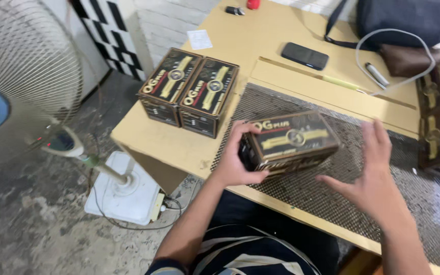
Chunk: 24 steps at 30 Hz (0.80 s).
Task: The person removes a small black box from a plastic sleeve, places it on a table, and then stacks several similar boxes into a larger cardboard box. The person repeats this process with additional boxes, organizing them neatly inside the larger box.
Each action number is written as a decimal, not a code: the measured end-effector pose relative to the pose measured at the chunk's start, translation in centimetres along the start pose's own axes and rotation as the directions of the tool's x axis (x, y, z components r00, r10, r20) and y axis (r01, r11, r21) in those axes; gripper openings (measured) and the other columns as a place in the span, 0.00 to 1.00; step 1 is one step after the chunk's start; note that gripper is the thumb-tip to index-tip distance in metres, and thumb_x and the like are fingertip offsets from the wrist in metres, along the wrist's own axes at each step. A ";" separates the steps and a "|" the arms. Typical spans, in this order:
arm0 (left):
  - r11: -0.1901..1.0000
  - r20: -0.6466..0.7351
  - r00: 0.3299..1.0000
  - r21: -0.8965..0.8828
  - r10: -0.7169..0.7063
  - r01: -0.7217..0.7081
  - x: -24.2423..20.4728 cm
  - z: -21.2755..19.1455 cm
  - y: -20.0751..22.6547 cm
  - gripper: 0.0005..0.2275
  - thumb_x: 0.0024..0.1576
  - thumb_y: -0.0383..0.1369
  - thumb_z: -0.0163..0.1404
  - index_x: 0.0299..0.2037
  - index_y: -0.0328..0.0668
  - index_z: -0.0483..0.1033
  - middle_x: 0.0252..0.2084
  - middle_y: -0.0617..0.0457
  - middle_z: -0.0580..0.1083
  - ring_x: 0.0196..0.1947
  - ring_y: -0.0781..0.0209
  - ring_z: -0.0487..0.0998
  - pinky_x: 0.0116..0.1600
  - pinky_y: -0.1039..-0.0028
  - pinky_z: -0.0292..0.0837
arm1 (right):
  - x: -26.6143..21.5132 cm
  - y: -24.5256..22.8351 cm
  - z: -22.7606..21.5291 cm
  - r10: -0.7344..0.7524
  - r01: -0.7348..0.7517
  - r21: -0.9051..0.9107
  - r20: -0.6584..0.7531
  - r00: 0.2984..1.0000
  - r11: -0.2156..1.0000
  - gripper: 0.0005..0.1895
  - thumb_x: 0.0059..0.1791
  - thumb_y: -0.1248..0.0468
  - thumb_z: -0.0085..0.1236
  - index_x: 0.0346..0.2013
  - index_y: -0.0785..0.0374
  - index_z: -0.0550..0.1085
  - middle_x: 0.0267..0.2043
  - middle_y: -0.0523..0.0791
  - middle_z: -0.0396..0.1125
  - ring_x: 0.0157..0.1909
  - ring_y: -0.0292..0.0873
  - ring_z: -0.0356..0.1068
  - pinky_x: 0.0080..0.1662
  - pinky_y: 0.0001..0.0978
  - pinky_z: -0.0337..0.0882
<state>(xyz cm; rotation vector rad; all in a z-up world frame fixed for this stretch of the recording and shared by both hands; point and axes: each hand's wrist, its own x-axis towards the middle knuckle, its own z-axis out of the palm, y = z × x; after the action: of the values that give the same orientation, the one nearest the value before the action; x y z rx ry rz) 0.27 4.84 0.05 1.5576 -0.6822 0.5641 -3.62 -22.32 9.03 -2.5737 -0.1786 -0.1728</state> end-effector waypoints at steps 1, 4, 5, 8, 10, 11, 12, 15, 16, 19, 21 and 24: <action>1.000 0.015 1.000 -0.012 0.001 -0.001 0.0 0.0 -0.2 0.32 0.39 0.36 0.61 0.56 0.49 0.63 0.55 0.47 0.61 0.60 0.53 0.65 0.68 0.69 0.60 | 0.7 0.7 0.0 0.017 -0.017 -0.001 -0.010 1.000 1.000 0.74 0.29 0.54 0.73 0.77 0.50 0.33 0.81 0.49 0.19 0.83 0.52 0.26 0.75 0.60 0.38; 0.992 0.209 0.977 -0.108 -0.039 0.063 -0.1 -0.1 -0.5 0.32 0.37 0.35 0.60 0.55 0.51 0.63 0.58 0.48 0.59 0.67 0.51 0.61 0.70 0.67 0.55 | 2.1 1.7 -0.2 -0.487 0.504 -0.166 0.133 0.863 0.848 0.65 0.28 0.54 0.80 0.74 0.56 0.55 0.78 0.58 0.43 0.79 0.62 0.40 0.72 0.70 0.43; 0.987 0.274 0.962 -0.149 -0.018 0.061 0.0 0.0 -0.5 0.33 0.38 0.36 0.60 0.57 0.51 0.62 0.58 0.49 0.58 0.67 0.53 0.59 0.71 0.68 0.54 | 2.1 1.3 -0.3 -0.475 0.508 -0.118 0.229 0.850 0.853 0.63 0.30 0.51 0.79 0.74 0.58 0.55 0.76 0.55 0.48 0.78 0.59 0.44 0.73 0.66 0.39; 0.978 0.359 0.932 -0.205 0.051 0.025 0.9 0.3 -0.1 0.32 0.44 0.38 0.60 0.61 0.56 0.61 0.62 0.48 0.58 0.70 0.50 0.59 0.74 0.59 0.56 | 2.0 1.8 -0.6 -0.402 0.458 -0.111 0.332 0.853 0.882 0.58 0.33 0.46 0.79 0.72 0.54 0.60 0.72 0.52 0.54 0.72 0.55 0.53 0.71 0.58 0.47; 0.974 0.388 0.917 -0.227 0.093 -0.002 1.2 0.4 0.5 0.31 0.48 0.38 0.60 0.63 0.59 0.60 0.67 0.45 0.59 0.72 0.45 0.60 0.76 0.49 0.61 | 1.5 2.9 -0.2 -0.329 0.396 -0.151 0.341 0.881 0.906 0.55 0.33 0.44 0.78 0.71 0.47 0.63 0.70 0.51 0.55 0.69 0.53 0.59 0.67 0.54 0.58; 0.991 0.400 0.916 -0.129 0.026 0.028 1.3 0.5 0.8 0.31 0.47 0.32 0.57 0.65 0.59 0.62 0.71 0.44 0.54 0.76 0.43 0.54 0.79 0.50 0.51 | 1.3 3.6 0.3 -0.359 0.414 -0.177 0.277 0.891 0.893 0.54 0.34 0.42 0.76 0.71 0.46 0.63 0.69 0.54 0.56 0.67 0.56 0.59 0.66 0.56 0.59; 0.998 0.399 0.916 -0.032 -0.036 0.053 1.5 0.6 1.2 0.33 0.47 0.27 0.53 0.66 0.59 0.64 0.75 0.44 0.49 0.80 0.41 0.48 0.83 0.52 0.42 | 1.2 4.3 0.4 -0.392 0.435 -0.212 0.216 0.894 0.875 0.52 0.35 0.40 0.73 0.72 0.44 0.63 0.69 0.57 0.56 0.66 0.59 0.58 0.65 0.58 0.59; 0.982 0.356 0.929 0.182 -0.104 0.041 0.6 1.8 0.8 0.31 0.56 0.24 0.51 0.70 0.62 0.61 0.77 0.45 0.50 0.78 0.41 0.47 0.76 0.39 0.53 | 1.1 2.8 -0.3 -0.212 0.276 -0.294 0.231 0.950 0.915 0.48 0.39 0.37 0.67 0.72 0.40 0.63 0.69 0.57 0.55 0.67 0.60 0.56 0.65 0.56 0.57; 0.984 0.361 0.927 0.175 -0.101 0.038 -0.1 2.5 0.6 0.31 0.56 0.24 0.51 0.70 0.62 0.61 0.77 0.45 0.50 0.78 0.41 0.47 0.76 0.39 0.53 | 1.2 2.5 -0.2 -0.205 0.268 -0.298 0.228 0.952 0.916 0.48 0.39 0.37 0.67 0.72 0.40 0.63 0.69 0.57 0.55 0.67 0.60 0.56 0.65 0.56 0.57; 0.904 0.202 0.974 0.428 -0.103 0.007 -2.0 4.1 0.6 0.28 0.55 0.24 0.55 0.65 0.61 0.68 0.73 0.40 0.51 0.73 0.40 0.51 0.73 0.35 0.56 | 1.7 1.9 -0.3 -0.177 0.261 -0.354 0.252 0.951 0.898 0.48 0.40 0.35 0.65 0.73 0.39 0.61 0.71 0.57 0.54 0.69 0.60 0.55 0.64 0.62 0.59; 0.832 0.044 0.998 0.551 0.052 -0.067 -3.8 4.8 0.8 0.22 0.56 0.27 0.57 0.61 0.57 0.75 0.49 0.46 0.61 0.51 0.48 0.62 0.54 0.62 0.68 | 2.1 2.2 -0.4 -0.222 0.309 -0.326 0.279 0.934 0.894 0.47 0.40 0.35 0.65 0.72 0.39 0.64 0.69 0.57 0.55 0.64 0.61 0.57 0.64 0.55 0.56; 0.869 0.294 0.954 0.484 -0.054 -0.100 -5.1 5.0 0.4 0.37 0.57 0.30 0.59 0.73 0.72 0.51 0.42 0.54 0.68 0.41 0.59 0.65 0.41 0.74 0.66 | 2.8 1.9 -1.1 -0.219 0.321 -0.291 0.332 0.918 0.901 0.46 0.40 0.36 0.65 0.72 0.38 0.64 0.72 0.60 0.53 0.71 0.63 0.52 0.67 0.59 0.52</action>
<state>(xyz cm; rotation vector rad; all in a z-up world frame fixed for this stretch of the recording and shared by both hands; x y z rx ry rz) -3.74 0.30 -3.76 2.1523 -0.8280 0.5522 -0.69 -24.25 9.38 -2.9003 -0.6797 0.0861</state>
